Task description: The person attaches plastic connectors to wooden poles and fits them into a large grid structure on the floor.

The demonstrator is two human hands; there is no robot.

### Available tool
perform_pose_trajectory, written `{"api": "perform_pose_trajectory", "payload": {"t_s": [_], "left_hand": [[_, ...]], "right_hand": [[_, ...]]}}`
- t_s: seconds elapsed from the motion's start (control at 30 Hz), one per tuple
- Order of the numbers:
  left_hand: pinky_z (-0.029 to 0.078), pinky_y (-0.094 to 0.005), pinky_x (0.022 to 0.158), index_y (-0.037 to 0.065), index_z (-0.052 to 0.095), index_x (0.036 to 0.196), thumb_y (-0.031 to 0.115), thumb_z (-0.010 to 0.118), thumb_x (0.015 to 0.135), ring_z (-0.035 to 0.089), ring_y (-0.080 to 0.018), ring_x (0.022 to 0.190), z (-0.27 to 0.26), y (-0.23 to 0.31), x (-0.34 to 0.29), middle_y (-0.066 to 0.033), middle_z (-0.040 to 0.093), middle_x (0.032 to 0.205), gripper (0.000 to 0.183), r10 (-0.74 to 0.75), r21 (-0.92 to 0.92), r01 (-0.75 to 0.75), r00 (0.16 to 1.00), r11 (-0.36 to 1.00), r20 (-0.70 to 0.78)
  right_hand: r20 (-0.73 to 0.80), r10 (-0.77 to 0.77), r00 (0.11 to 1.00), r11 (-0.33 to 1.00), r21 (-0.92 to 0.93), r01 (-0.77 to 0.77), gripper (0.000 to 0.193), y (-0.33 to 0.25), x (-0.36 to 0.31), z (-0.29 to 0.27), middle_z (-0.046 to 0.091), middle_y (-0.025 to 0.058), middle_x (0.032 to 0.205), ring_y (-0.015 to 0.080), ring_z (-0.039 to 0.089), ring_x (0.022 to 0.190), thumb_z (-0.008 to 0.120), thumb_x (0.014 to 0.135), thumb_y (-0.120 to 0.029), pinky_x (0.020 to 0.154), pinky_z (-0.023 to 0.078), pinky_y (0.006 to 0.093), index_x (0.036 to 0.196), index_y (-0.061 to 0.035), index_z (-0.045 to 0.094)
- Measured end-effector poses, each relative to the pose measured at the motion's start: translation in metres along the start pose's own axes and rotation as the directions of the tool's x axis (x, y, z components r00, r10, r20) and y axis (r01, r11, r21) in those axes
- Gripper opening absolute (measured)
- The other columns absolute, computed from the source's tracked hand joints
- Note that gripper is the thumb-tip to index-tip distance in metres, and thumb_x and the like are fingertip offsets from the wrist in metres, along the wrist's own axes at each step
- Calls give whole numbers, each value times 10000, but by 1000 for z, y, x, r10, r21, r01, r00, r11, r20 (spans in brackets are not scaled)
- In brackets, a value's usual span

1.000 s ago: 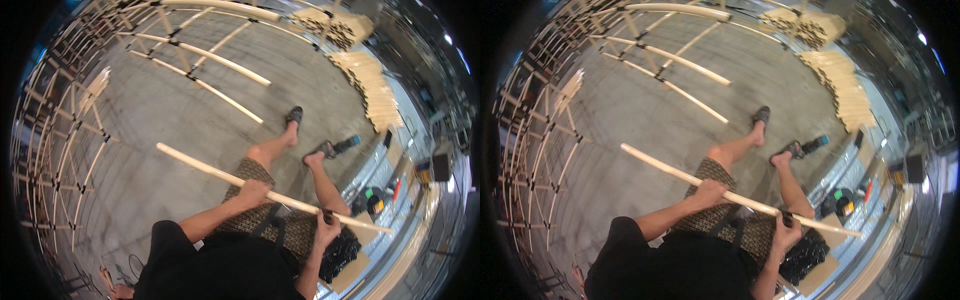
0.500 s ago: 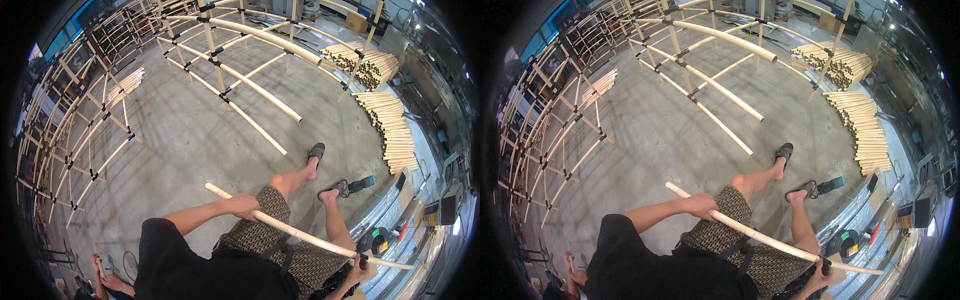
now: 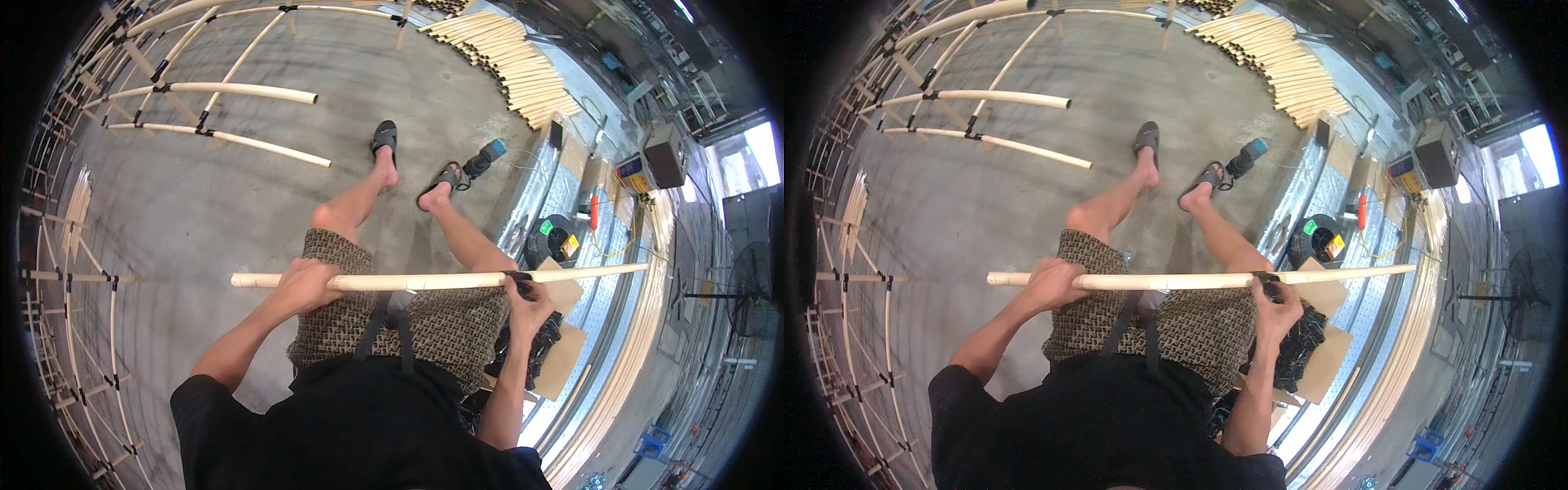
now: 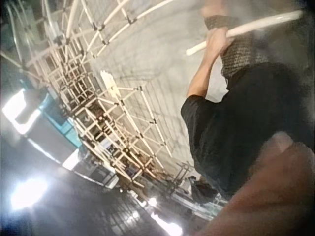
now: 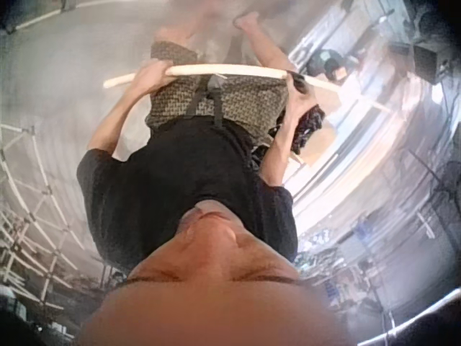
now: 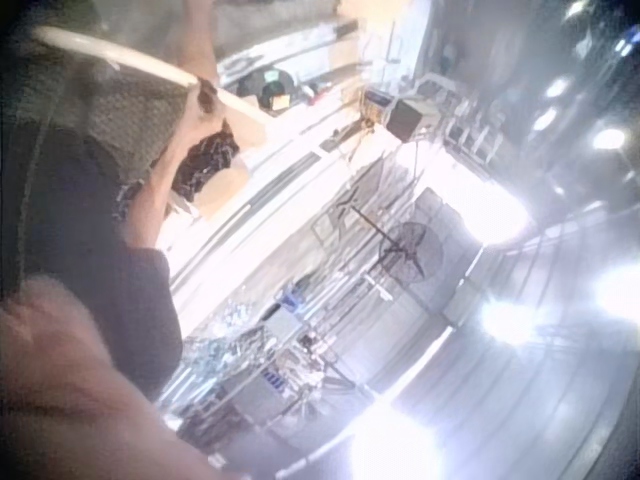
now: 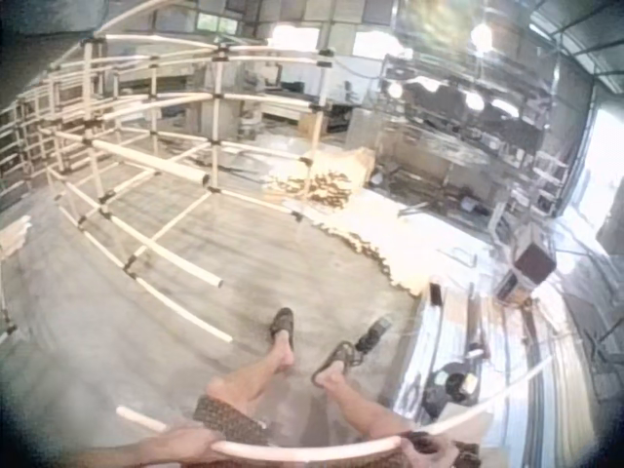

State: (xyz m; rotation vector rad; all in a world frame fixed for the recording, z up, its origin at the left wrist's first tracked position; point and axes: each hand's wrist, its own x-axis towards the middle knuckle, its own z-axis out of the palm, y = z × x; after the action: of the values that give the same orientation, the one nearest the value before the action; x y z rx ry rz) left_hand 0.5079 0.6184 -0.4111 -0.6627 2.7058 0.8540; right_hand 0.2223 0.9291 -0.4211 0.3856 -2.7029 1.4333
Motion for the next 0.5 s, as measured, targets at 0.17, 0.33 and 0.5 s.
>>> {"api": "perform_pose_trajectory", "payload": {"t_s": [0.17,0.33,0.5], "left_hand": [[530,-505,781,73,740,860,362,782,804,693,-396,833,3,8,2,-180,718,813,298,-33,18,33,999,999,15],[536,-503,782,62,757,876,399,787,806,699,-398,821,5,12,6,-195,717,808,345,-60,-62,70,987,996,147],[542,-481,779,43,781,922,451,787,818,708,-388,803,16,14,15,-204,718,802,421,8,-170,41,961,985,276]], "right_hand": [[10,-38,999,998,-57,39,257,-9,-17,4,733,125,847,202,713,783,881,743,-94,758,557,332,902,62,753],[31,26,999,1000,-8,-26,279,-4,-21,10,738,119,874,184,709,799,888,731,-82,765,556,320,919,69,748],[149,-45,988,998,49,38,266,-22,-51,42,740,144,884,209,712,809,878,742,-92,780,550,335,942,41,763]]}}
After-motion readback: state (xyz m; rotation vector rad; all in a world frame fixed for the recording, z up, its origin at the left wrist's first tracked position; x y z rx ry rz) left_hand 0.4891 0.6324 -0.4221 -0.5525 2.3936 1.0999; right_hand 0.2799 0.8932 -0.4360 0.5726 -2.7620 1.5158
